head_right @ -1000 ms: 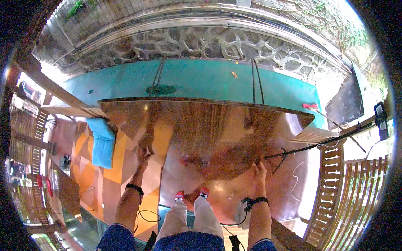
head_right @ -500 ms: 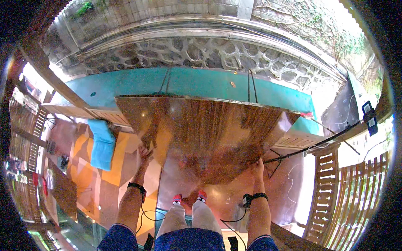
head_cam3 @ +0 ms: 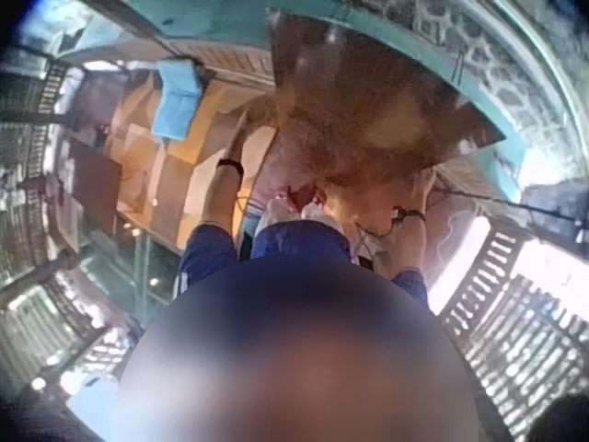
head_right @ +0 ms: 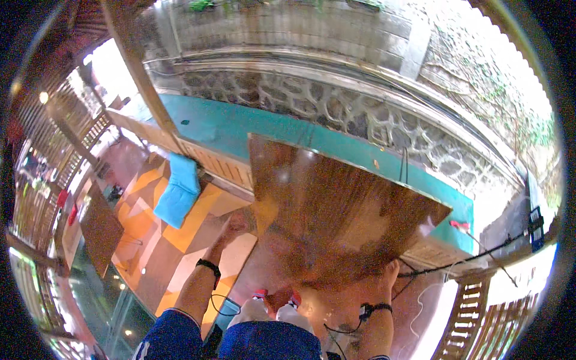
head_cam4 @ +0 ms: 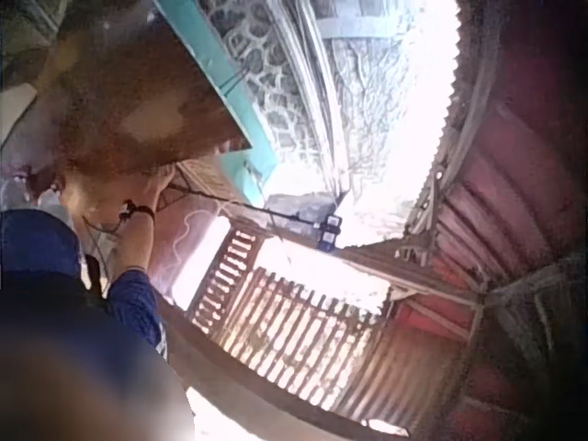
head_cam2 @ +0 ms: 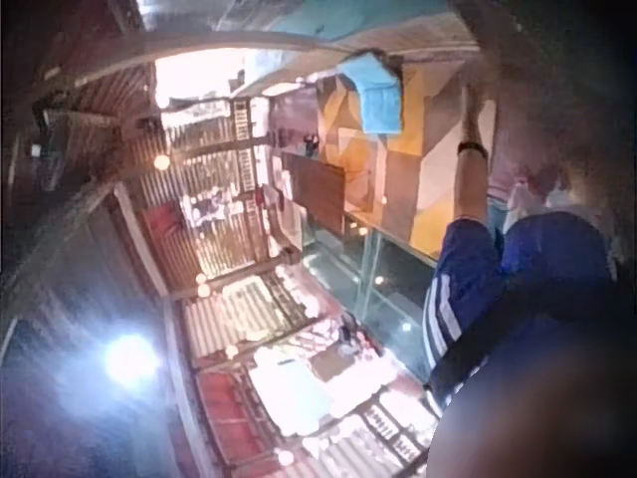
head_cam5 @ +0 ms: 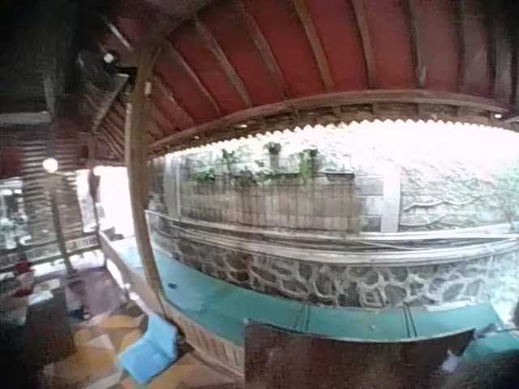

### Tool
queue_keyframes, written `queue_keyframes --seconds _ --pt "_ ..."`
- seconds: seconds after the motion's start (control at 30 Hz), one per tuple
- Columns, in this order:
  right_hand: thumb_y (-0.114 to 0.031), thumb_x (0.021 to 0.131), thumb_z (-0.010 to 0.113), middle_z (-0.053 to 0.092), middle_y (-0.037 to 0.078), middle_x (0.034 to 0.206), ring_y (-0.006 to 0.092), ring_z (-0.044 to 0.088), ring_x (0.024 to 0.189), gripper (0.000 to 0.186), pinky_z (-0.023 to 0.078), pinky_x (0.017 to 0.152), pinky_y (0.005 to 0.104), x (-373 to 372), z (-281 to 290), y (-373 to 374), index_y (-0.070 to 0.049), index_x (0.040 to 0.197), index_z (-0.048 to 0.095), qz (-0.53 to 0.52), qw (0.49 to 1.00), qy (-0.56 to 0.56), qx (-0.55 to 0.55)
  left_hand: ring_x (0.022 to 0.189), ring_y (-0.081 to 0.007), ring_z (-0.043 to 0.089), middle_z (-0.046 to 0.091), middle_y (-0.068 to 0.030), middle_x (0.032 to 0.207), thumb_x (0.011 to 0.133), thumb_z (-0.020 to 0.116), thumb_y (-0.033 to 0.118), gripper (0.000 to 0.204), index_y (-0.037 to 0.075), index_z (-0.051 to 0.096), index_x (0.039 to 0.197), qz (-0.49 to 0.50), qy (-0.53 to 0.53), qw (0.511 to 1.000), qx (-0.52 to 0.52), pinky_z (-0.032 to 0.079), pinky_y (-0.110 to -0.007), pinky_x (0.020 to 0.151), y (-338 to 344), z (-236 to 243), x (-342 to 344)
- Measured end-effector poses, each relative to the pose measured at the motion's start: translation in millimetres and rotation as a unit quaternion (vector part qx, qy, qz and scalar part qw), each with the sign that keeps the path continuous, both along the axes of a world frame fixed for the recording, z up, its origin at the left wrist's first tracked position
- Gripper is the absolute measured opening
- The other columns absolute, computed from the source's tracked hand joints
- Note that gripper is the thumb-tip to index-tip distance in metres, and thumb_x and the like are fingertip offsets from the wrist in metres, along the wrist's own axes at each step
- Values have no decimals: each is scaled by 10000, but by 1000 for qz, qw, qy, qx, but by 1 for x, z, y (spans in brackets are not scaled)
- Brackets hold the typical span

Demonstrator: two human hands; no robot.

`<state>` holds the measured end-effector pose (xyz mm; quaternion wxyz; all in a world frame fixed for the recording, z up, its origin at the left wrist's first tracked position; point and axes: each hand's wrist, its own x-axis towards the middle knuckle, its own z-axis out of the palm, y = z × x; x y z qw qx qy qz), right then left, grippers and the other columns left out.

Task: The person lifts and moves several wooden table tops to clear the floor area, then sweeps the floor with a broom and dustpan. The person handles the table tops one at a time and sweeps debris into the dustpan.

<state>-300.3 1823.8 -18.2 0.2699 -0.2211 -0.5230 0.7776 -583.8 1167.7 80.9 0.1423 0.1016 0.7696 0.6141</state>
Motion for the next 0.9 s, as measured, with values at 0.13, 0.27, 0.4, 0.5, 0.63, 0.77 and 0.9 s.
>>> queue_keyframes --seconds 0.13,0.27,0.4,0.5,0.63,0.77,0.9 --pt "-164 977 482 550 53 1118 199 567 886 361 518 760 344 41 -33 0 -125 1327 406 -25 993 -109 32 1073 -226 584 618 -94 1204 879 690 194 520 96 447 1328 31 -118 984 -127 490 -375 887 -20 20 58" --pt "-171 967 497 559 60 1118 202 576 881 356 513 728 341 34 -12 -56 -128 1312 424 14 981 -191 -5 1048 -238 606 651 -107 1158 865 705 268 557 81 452 1325 109 -223 962 -117 501 -414 852 -89 21 134" --pt "-178 957 512 569 67 1118 205 585 876 350 508 697 337 50 1 -87 -131 1297 442 88 946 -311 -28 1025 -254 624 663 -115 1135 862 696 269 550 80 457 1320 128 -287 948 -53 508 -457 829 -124 11 179" --pt "-183 949 524 576 72 1118 207 591 872 347 504 674 334 63 5 -107 -133 1285 456 176 890 -416 -53 1007 -252 636 670 -94 1121 869 684 263 489 93 481 1280 101 -272 952 -97 510 -466 816 -140 6 205" --pt "-190 939 539 586 79 1119 210 600 867 342 500 642 330 51 13 -142 -136 1270 474 291 818 -494 -40 930 -244 643 680 -37 1107 885 653 337 434 145 488 1237 164 -371 912 -53 477 -485 723 -185 -36 260" --pt "-197 929 554 595 86 1119 214 609 861 337 495 611 327 19 23 -198 -139 1255 492 353 789 -503 -1 1031 -236 620 621 -3 1258 900 634 295 416 184 493 1275 168 -393 900 -81 474 -511 836 -238 -65 328" --pt "-203 919 569 605 93 1119 217 618 856 332 490 580 323 -13 36 -262 -142 1240 510 401 771 -493 39 1009 -231 634 620 -63 1225 888 645 391 491 132 522 1286 244 -439 865 -26 500 -463 805 -280 -76 393"
